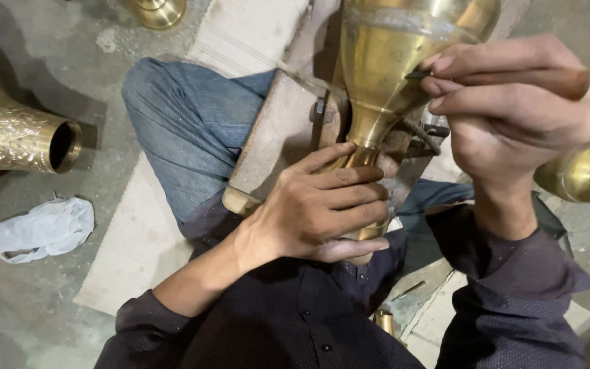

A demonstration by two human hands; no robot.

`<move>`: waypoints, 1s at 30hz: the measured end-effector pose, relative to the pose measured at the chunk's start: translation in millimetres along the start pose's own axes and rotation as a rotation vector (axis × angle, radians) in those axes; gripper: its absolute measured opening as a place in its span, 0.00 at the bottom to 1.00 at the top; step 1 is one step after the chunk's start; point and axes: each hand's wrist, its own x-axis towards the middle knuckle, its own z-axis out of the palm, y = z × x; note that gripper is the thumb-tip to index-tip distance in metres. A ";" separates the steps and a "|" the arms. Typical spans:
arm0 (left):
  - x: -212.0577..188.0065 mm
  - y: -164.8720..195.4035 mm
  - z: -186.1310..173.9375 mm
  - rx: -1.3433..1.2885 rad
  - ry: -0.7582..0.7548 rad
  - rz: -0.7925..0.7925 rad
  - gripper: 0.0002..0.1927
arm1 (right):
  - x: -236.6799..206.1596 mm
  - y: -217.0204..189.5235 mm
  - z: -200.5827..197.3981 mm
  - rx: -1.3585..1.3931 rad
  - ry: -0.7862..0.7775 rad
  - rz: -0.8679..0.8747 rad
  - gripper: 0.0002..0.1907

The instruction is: The person sits on the floor holding a brass vase clamped in a wooden vise and uses a small pointed hand tool to scrape and engrave lines around the vase's body and seam. They rotate the vase between passes and continue working the surface until the clip ends.

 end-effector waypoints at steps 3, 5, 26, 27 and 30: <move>2.7 0.5 -1.1 0.000 0.009 -0.011 0.15 | -0.2 4.9 -4.8 0.028 -0.056 0.012 0.08; 1.8 0.4 -2.7 -0.003 0.001 -0.023 0.15 | -4.6 8.8 -1.0 0.035 -0.035 0.001 0.08; 0.1 -2.3 6.4 0.030 0.000 -0.017 0.18 | -9.5 22.1 -16.8 0.188 -0.240 0.008 0.06; 0.6 -2.7 6.2 0.022 0.005 -0.017 0.19 | -8.6 23.6 -18.6 0.200 -0.247 0.002 0.06; 1.1 -1.4 6.2 0.007 0.013 -0.029 0.19 | -10.9 24.2 -19.7 0.212 -0.241 0.022 0.06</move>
